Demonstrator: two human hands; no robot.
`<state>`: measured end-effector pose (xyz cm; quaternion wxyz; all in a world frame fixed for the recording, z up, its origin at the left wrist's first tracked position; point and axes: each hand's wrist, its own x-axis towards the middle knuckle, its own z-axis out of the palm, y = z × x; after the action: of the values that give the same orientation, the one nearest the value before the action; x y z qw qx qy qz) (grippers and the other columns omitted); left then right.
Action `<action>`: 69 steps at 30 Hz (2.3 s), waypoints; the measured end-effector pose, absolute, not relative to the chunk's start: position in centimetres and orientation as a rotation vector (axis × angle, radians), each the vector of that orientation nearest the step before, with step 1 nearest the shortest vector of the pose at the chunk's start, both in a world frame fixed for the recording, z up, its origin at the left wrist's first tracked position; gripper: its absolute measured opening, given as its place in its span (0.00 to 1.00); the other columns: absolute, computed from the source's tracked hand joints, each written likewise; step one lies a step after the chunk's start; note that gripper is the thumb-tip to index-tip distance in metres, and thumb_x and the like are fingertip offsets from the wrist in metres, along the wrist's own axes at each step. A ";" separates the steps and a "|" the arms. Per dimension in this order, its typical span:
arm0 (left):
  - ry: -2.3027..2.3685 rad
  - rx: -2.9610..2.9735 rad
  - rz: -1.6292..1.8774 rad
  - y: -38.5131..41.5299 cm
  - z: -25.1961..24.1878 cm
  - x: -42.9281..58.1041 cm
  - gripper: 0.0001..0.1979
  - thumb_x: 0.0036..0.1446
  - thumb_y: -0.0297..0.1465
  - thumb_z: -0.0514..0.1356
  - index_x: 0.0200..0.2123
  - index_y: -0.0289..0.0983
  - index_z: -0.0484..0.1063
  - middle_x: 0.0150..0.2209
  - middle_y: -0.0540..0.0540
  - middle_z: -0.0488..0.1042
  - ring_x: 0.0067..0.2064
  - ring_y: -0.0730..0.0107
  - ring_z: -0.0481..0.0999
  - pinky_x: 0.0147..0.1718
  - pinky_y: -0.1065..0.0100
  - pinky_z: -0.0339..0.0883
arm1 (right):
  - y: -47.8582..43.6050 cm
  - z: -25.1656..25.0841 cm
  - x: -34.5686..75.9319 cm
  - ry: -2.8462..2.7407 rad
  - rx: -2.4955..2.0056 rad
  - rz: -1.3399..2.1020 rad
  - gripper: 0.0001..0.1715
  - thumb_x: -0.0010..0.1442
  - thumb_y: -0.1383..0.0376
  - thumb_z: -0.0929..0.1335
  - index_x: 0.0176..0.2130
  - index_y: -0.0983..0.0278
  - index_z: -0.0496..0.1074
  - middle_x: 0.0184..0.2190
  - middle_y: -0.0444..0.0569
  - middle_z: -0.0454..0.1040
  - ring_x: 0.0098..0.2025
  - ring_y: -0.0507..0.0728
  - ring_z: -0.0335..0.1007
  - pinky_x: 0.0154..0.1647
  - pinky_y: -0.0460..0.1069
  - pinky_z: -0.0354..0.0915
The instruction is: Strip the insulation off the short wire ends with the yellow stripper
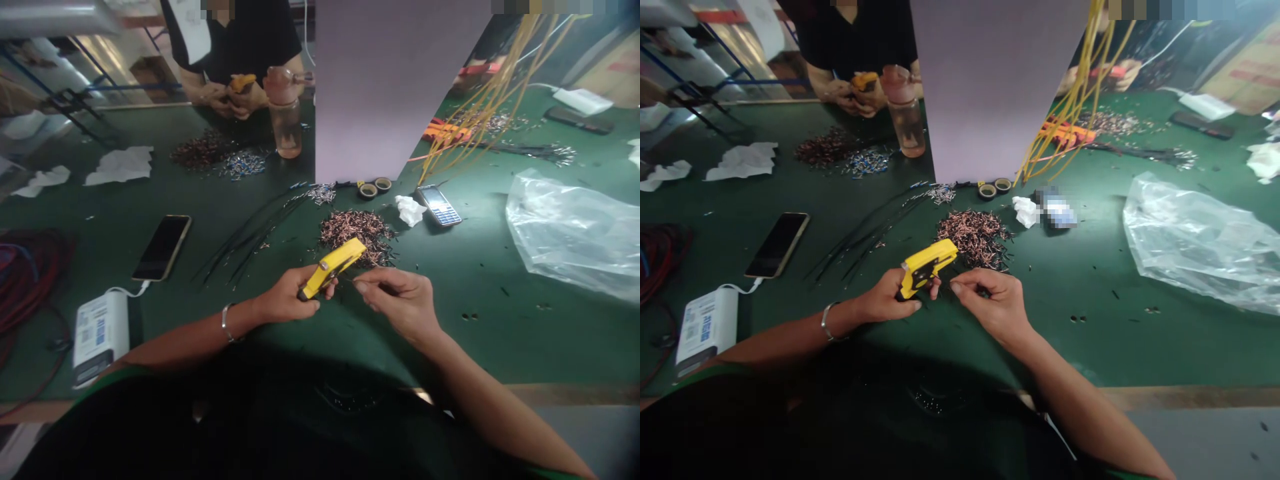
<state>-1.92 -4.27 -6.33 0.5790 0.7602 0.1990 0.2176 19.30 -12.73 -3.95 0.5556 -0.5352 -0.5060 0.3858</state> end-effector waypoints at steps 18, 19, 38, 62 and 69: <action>0.574 2.125 0.700 -4.7 -6.4 -1.7 0.21 0.46 0.26 0.59 0.47 0.36 0.70 0.40 0.43 0.76 0.40 0.62 0.77 0.42 0.61 0.73 | -13.2 -3.6 18.7 -1.381 -1.268 0.609 0.06 0.55 0.70 0.72 0.28 0.61 0.81 0.19 0.42 0.76 0.20 0.49 0.68 0.22 0.45 0.64; 0.554 2.203 0.769 -4.7 -6.6 -1.8 0.23 0.46 0.26 0.59 0.49 0.36 0.69 0.42 0.41 0.76 0.41 0.60 0.77 0.43 0.59 0.73 | -13.1 -3.7 18.7 -1.348 -1.263 0.675 0.06 0.55 0.69 0.72 0.28 0.61 0.81 0.19 0.41 0.75 0.19 0.49 0.66 0.22 0.45 0.63; 0.439 2.351 0.850 -4.7 -6.9 -1.6 0.24 0.45 0.26 0.58 0.49 0.36 0.67 0.39 0.41 0.76 0.38 0.61 0.77 0.38 0.60 0.73 | -12.8 -4.8 18.9 -1.101 -1.189 1.126 0.04 0.49 0.66 0.73 0.24 0.62 0.79 0.15 0.39 0.68 0.16 0.47 0.56 0.17 0.44 0.55; 0.534 1.646 0.448 -5.0 -6.0 -1.3 0.12 0.45 0.24 0.58 0.37 0.35 0.72 0.32 0.47 0.76 0.33 0.71 0.75 0.34 0.68 0.73 | -13.0 -3.7 18.4 -1.358 -1.357 0.665 0.09 0.54 0.65 0.71 0.24 0.60 0.79 0.16 0.41 0.73 0.19 0.50 0.65 0.21 0.46 0.63; 0.428 1.434 0.399 -4.7 -6.0 -1.2 0.12 0.45 0.23 0.60 0.36 0.34 0.72 0.32 0.47 0.76 0.32 0.70 0.76 0.35 0.65 0.73 | -13.0 -3.5 18.4 -1.437 -1.422 0.529 0.10 0.55 0.66 0.70 0.23 0.60 0.77 0.17 0.41 0.74 0.19 0.50 0.67 0.22 0.46 0.64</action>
<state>-1.22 -4.66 -5.98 0.7149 0.6474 0.1932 0.1802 18.35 -13.05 -3.46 0.5022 -0.5886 -0.5946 0.2187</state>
